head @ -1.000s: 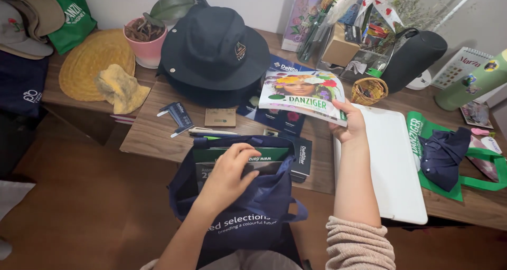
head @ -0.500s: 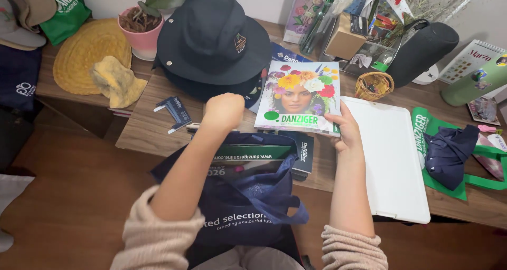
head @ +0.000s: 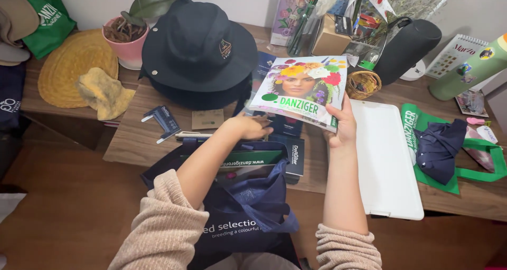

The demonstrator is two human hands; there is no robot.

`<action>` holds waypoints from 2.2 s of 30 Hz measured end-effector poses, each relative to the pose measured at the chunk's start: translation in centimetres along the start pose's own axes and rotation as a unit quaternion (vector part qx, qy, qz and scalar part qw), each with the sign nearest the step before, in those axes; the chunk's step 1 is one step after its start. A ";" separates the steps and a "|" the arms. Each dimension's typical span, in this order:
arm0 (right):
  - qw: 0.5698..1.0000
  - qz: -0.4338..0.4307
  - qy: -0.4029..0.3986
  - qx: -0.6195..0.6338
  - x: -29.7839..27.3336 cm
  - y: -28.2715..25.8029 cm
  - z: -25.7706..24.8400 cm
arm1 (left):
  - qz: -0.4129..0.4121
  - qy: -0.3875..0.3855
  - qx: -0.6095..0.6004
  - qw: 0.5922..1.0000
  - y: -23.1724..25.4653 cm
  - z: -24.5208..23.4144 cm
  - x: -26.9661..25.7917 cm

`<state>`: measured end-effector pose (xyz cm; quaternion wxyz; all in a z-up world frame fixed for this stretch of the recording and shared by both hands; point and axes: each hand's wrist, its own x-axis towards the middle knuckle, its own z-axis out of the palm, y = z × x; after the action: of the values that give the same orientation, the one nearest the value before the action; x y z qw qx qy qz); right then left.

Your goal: The person folds a blue tote bag on their lap, then places it on the desk. They move a black hat aside, open the bag, and remove several items including a catalog, a clipboard with conversion charts, and a notebook. They flip through the notebook and place the items on the desk.

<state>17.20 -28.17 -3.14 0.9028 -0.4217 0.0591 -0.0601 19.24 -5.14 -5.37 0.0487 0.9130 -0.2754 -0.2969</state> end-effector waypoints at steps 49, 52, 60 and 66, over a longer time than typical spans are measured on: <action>0.426 -0.248 -0.416 -0.765 -21.3 6.2 6.9 | -0.076 0.367 -0.082 0.924 5.9 17.2 -23.4; 0.427 -0.207 -0.415 -0.776 -21.1 6.6 6.8 | -0.095 0.525 -0.095 0.840 5.5 16.4 -22.4; 0.494 -0.422 -0.234 -0.724 -17.3 8.5 6.2 | -0.157 0.587 -0.236 0.758 2.2 14.0 -21.3; 0.436 -0.391 -0.205 -0.784 -17.6 8.8 6.7 | -0.197 0.543 -0.233 0.782 2.8 15.0 -21.9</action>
<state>1.37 -14.75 -4.66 0.0522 -0.9272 -0.2775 -0.2463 -5.34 5.26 -5.67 0.3418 0.9185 0.0603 0.1897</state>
